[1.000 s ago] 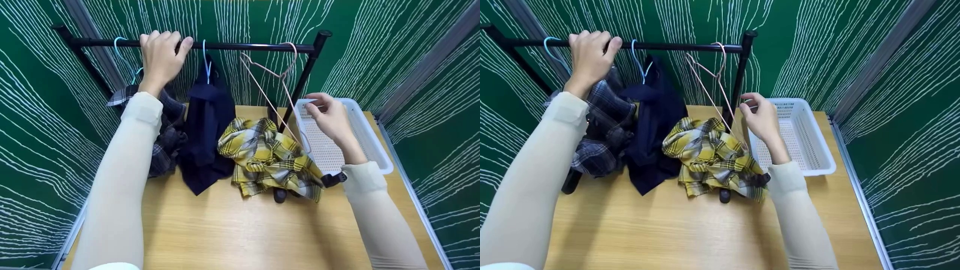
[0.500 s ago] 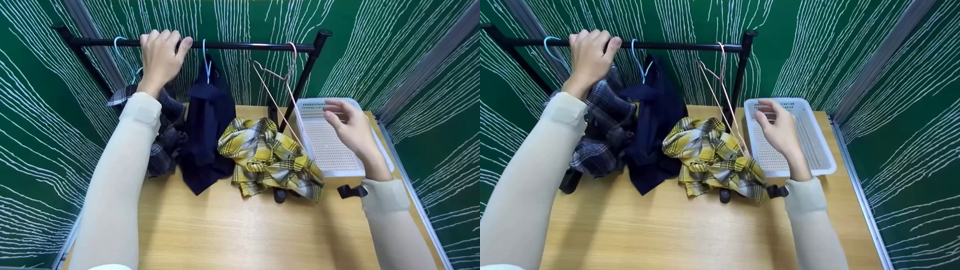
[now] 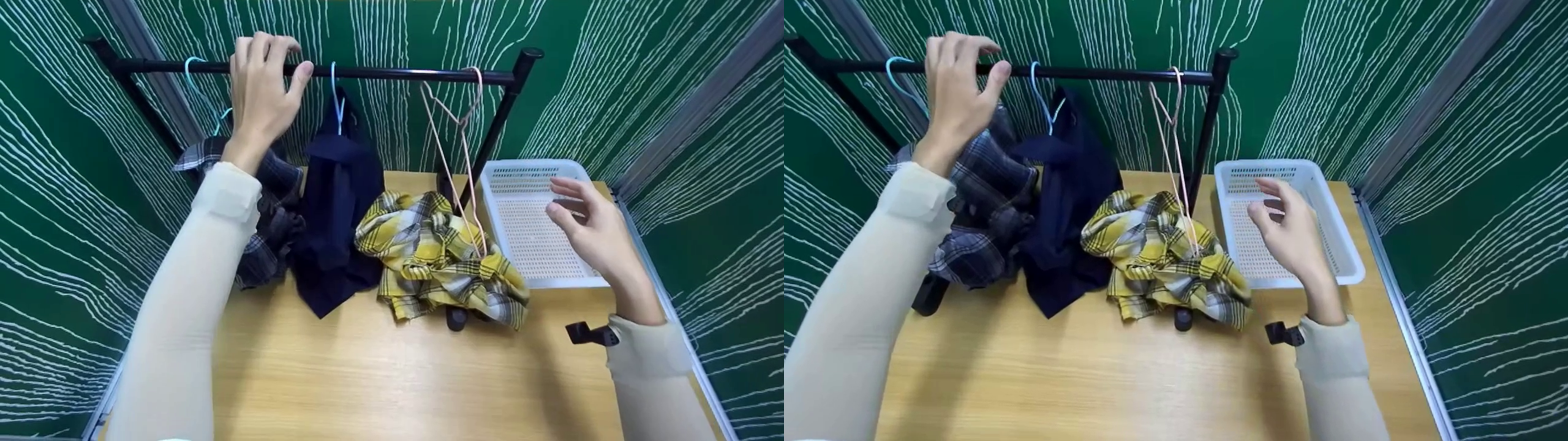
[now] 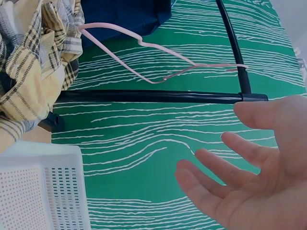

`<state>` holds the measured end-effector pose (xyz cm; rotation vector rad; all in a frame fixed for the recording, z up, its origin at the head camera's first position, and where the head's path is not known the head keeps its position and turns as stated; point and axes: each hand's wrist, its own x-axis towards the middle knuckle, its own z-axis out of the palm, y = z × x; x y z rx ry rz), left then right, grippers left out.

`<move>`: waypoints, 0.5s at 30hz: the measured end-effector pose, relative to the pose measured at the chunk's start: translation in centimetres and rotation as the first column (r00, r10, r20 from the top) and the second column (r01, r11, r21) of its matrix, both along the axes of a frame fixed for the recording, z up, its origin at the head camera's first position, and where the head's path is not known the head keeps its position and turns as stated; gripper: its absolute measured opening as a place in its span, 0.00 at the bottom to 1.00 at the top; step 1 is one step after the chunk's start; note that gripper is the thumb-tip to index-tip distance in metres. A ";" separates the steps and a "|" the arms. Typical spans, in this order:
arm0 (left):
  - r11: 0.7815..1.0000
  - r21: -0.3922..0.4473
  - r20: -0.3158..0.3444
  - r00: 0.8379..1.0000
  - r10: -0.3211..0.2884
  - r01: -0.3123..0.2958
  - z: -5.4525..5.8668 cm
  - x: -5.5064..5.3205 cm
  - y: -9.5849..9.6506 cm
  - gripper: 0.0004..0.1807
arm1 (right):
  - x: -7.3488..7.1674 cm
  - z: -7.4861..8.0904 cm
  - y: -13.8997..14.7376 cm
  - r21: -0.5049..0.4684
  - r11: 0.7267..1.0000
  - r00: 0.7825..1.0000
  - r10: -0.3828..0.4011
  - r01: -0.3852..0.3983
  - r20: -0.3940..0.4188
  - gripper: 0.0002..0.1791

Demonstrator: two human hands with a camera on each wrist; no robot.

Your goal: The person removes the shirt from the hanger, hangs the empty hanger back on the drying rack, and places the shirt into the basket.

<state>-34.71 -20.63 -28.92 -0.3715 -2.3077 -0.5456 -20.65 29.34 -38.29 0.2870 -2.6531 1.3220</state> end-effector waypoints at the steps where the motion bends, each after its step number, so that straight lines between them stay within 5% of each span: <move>1: 1.000 0.010 -0.020 1.000 -0.008 0.008 0.1 0.5 0.3 0.25 | 0.2 -0.1 0.1 -0.004 1.000 1.000 -0.002 0.002 0.004 0.28; 8: 0.991 0.036 -0.095 0.988 -0.123 0.127 0.6 4.6 3.5 0.16 | 1.7 -0.8 0.8 -0.016 1.000 1.000 -0.013 0.013 0.026 0.31; 15: 0.962 0.057 0.003 0.964 -0.267 0.267 -1.4 8.2 7.0 0.19 | 2.8 -1.3 0.7 -0.043 0.999 0.999 -0.007 0.009 0.040 0.32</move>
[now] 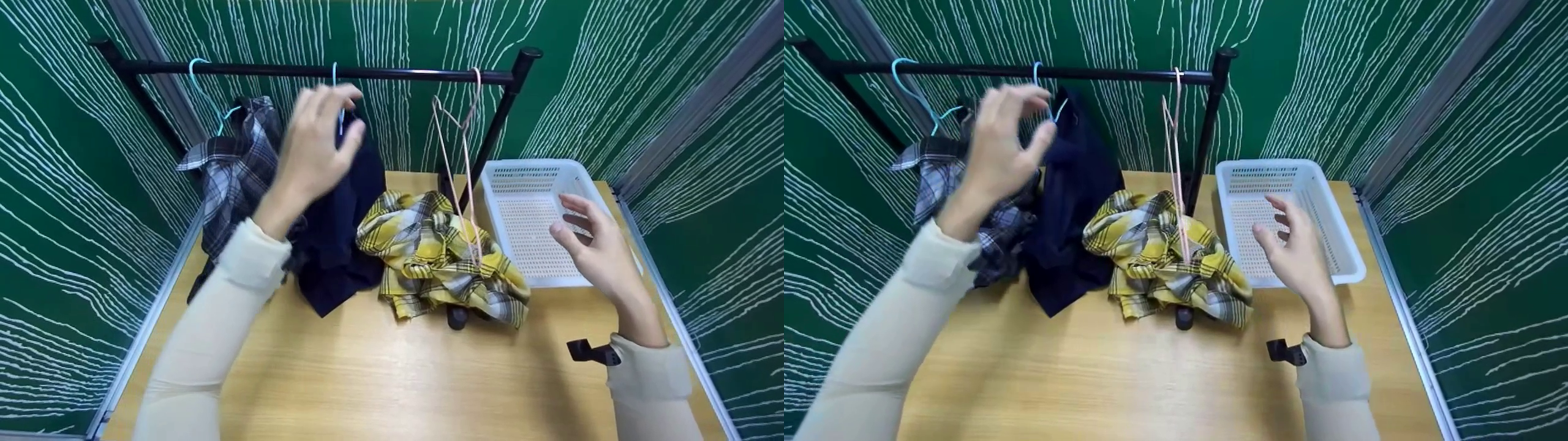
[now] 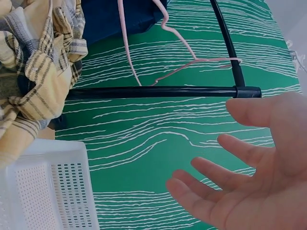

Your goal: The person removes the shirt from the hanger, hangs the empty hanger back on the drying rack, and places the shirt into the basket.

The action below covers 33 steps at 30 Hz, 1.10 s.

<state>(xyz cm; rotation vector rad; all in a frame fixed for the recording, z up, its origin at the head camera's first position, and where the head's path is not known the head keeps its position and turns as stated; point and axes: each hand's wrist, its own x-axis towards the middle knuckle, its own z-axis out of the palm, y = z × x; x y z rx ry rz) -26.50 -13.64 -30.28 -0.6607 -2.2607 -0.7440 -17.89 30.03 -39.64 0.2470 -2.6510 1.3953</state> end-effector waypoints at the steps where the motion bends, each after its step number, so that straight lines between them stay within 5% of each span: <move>1: 1.000 0.003 0.026 1.000 -0.012 0.012 -0.5 0.3 0.4 0.20 | 0.1 -0.1 -0.1 0.000 1.000 1.000 -0.004 0.004 0.008 0.32; 7: 0.998 0.018 0.146 0.987 -0.063 0.062 -4.0 1.6 2.8 0.23 | 0.6 -0.8 -0.6 -0.017 0.999 0.999 -0.032 0.033 0.029 0.33; 12: 0.996 0.023 0.225 0.970 -0.093 0.090 -8.2 2.1 4.2 0.26 | 1.2 -2.3 -1.3 -0.071 0.997 0.999 -0.039 0.040 0.005 0.35; 21: 0.997 0.015 0.293 0.953 -0.072 0.071 -14.4 2.0 5.3 0.27 | 2.5 -6.1 -3.4 -0.210 0.977 0.999 -0.039 0.032 -0.028 0.35; 33: 0.999 0.021 0.481 0.876 -0.039 0.033 -20.3 0.3 6.0 0.41 | 4.1 -12.8 -6.9 -0.259 0.966 0.999 -0.024 0.018 -0.022 0.39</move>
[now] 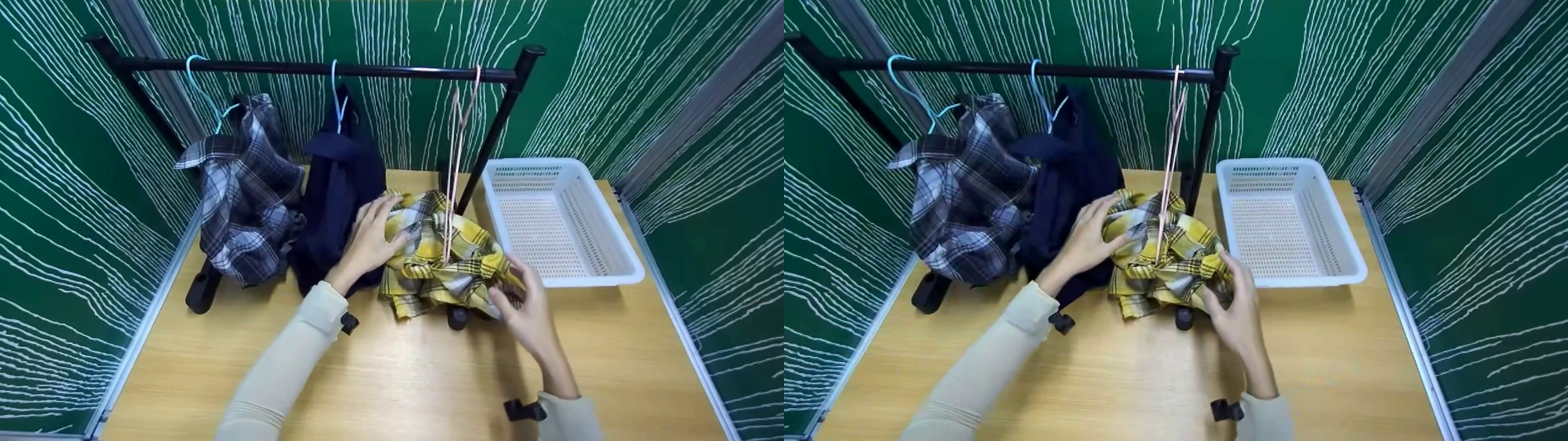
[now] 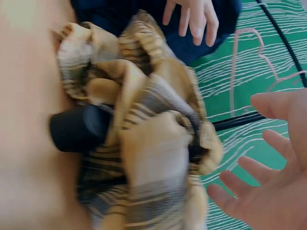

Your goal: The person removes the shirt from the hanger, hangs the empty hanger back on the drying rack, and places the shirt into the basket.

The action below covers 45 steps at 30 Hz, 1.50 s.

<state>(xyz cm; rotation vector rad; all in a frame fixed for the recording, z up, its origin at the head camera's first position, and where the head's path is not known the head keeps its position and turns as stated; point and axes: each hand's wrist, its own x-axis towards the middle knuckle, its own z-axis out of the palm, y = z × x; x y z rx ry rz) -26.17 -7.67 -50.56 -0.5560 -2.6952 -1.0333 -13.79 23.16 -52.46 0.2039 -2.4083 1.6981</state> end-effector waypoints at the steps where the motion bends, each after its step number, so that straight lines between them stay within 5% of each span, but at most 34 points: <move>1: 1.000 -0.001 0.018 1.000 -0.002 0.002 -0.3 -0.1 0.0 0.42 | 0.1 -0.5 -0.2 0.018 1.000 1.000 -0.008 0.008 -0.011 0.40; 12: 0.992 -0.124 0.232 0.973 -0.001 0.031 -2.3 -1.5 0.5 0.63 | -0.3 -4.3 -1.8 0.193 0.981 0.995 0.004 -0.023 0.097 0.56; 21: 0.960 -0.230 0.349 0.934 -0.075 0.162 -3.5 -3.0 1.2 0.77 | -2.6 -5.4 -2.6 0.239 0.969 0.977 0.011 -0.063 0.212 0.71; 25: 0.913 -0.321 0.402 0.909 -0.109 0.252 -4.0 -3.0 1.4 0.80 | -3.7 -5.5 -3.0 0.259 0.961 0.972 0.032 -0.093 0.231 0.72; 33: 0.762 -0.523 0.467 0.876 -0.119 0.383 -4.3 -2.2 2.0 0.81 | -5.3 -5.9 -3.8 0.307 0.941 0.968 0.065 -0.141 0.243 0.75; 35: 0.724 -0.567 0.463 0.879 -0.114 0.392 -4.5 -2.1 2.1 0.81 | -5.6 -6.1 -4.0 0.320 0.937 0.971 0.071 -0.143 0.226 0.75; 37: 0.714 -0.592 0.429 0.896 -0.114 0.375 -4.8 -2.2 2.1 0.82 | -5.8 -6.2 -4.0 0.334 0.931 0.974 0.080 -0.148 0.210 0.76; 39: 0.731 -0.596 0.364 0.923 -0.123 0.332 -5.4 -2.3 2.0 0.83 | -6.1 -6.4 -4.1 0.345 0.926 0.977 0.087 -0.152 0.197 0.76; 42: 0.787 -0.555 0.261 0.955 -0.145 0.271 -6.5 -2.5 1.6 0.82 | -6.3 -6.6 -4.1 0.361 0.918 0.977 0.099 -0.162 0.188 0.75; 45: 0.799 -0.544 0.172 0.966 -0.195 0.258 -7.4 -2.5 1.0 0.74 | -6.6 -6.7 -4.2 0.378 0.911 0.978 0.097 -0.163 0.187 0.73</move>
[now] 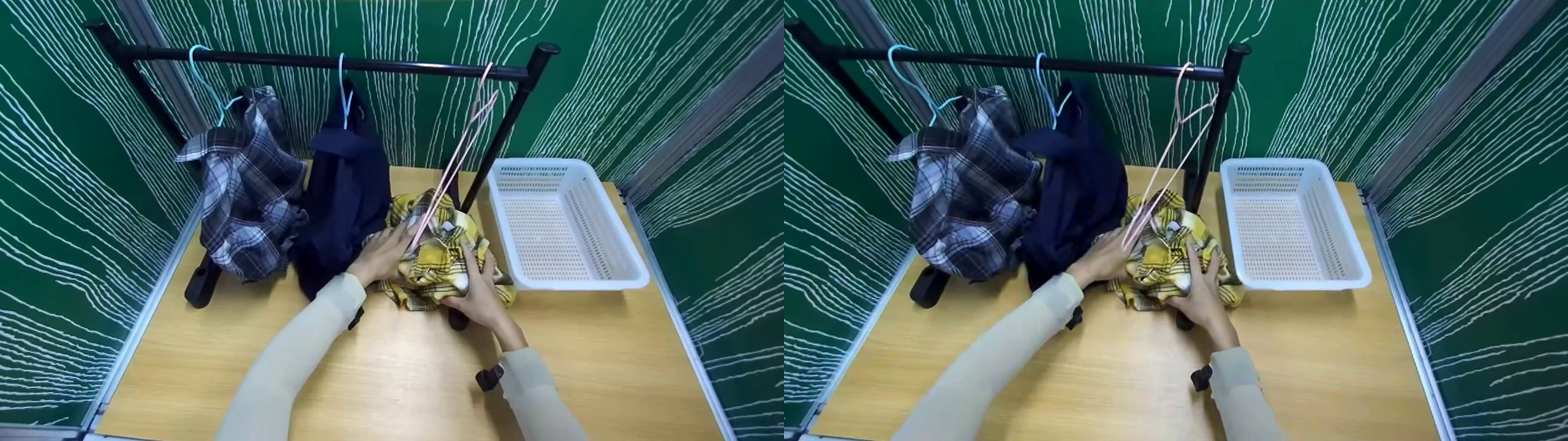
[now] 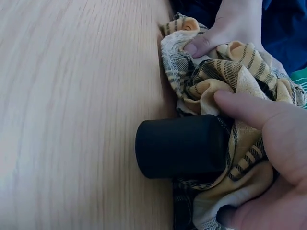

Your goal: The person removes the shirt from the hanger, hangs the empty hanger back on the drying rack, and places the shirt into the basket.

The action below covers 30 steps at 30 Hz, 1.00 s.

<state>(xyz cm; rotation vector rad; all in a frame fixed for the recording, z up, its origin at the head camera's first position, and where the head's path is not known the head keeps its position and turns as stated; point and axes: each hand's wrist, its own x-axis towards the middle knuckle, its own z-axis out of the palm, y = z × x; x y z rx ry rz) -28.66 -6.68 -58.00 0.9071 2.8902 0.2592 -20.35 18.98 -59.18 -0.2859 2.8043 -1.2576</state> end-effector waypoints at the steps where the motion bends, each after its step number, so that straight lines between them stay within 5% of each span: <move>1: 1.000 -0.002 -0.030 0.999 -0.018 0.018 -0.2 0.0 -0.2 0.69 | -0.1 0.0 0.0 0.009 1.000 1.000 -0.002 0.002 -0.004 0.73; 8: 0.993 -0.044 -0.227 0.967 -0.115 0.108 -0.7 -0.1 0.0 0.60 | -0.6 -0.4 -0.2 0.036 0.999 0.998 -0.027 0.029 -0.061 0.70; 15: 0.992 -0.063 -0.212 0.969 -0.123 0.112 0.3 0.0 0.7 0.45 | -1.1 -0.7 -0.5 0.026 0.998 0.989 -0.045 0.049 -0.137 0.64; 23: 0.984 -0.019 -0.419 0.892 -0.167 0.175 1.0 -0.7 2.2 0.32 | -1.7 -0.3 -0.5 0.045 0.992 0.962 -0.103 0.119 -0.253 0.52; 30: 0.964 0.172 -0.340 0.931 -0.136 0.204 1.6 -0.1 3.4 0.30 | -1.5 0.4 -0.5 -0.035 0.978 0.911 -0.204 0.205 -0.359 0.45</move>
